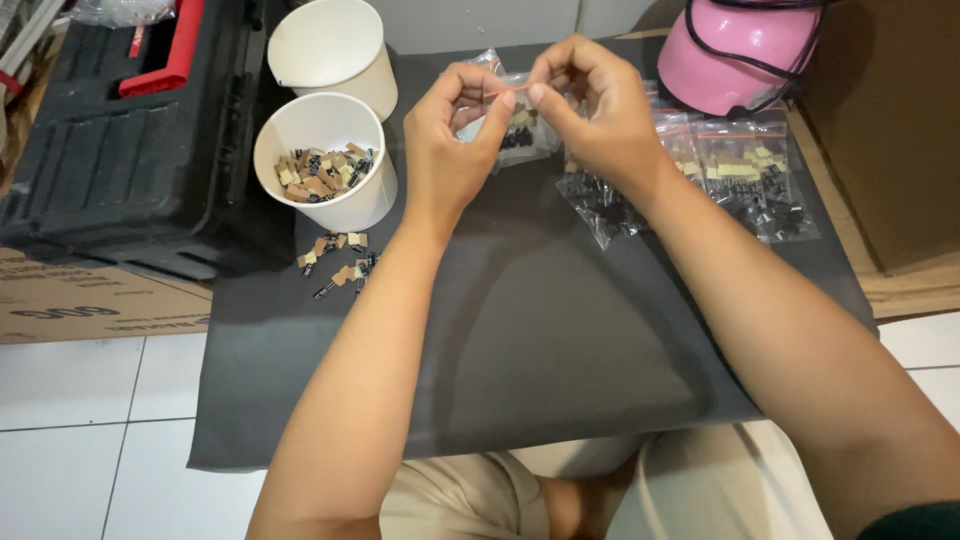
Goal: Sort and arrange small electronic components from bags and cups onto a flat surface.
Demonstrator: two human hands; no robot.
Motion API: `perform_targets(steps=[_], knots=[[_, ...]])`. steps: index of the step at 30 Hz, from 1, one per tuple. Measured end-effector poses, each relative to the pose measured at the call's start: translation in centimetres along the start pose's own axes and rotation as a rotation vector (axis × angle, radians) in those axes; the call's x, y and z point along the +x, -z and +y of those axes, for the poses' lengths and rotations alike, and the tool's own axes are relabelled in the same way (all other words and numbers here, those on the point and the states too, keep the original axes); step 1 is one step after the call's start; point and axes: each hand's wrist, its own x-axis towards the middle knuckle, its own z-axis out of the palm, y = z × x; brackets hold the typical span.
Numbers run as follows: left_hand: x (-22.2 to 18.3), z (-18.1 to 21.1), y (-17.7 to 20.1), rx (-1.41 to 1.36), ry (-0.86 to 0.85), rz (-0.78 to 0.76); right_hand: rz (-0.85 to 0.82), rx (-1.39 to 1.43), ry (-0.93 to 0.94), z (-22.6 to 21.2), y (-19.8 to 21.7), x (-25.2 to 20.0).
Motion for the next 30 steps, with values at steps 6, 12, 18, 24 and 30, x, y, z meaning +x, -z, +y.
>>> perform_targets(steps=[6, 12, 18, 24, 30], knots=[[0.0, 0.0, -0.1, 0.04, -0.126, -0.04, -0.033, -0.269, 0.166, -0.3, -0.1, -0.1], [0.1, -0.2, 0.2, 0.107, -0.148, -0.037, -0.039, -0.255, 0.246, -0.8, 0.1, 0.1], [0.2, -0.8, 0.6, 0.214, -0.1, -0.015, -0.059, -0.337, 0.304, 0.3, 1.2, 0.6], [0.6, -0.9, 0.4, 0.191, -0.11, -0.077, -0.038, -0.332, 0.241, 0.2, 1.7, 0.7], [0.3, -1.1, 0.4, 0.319, -0.042, -0.031, -0.055, -0.332, 0.167, 0.9, 1.6, 0.6]])
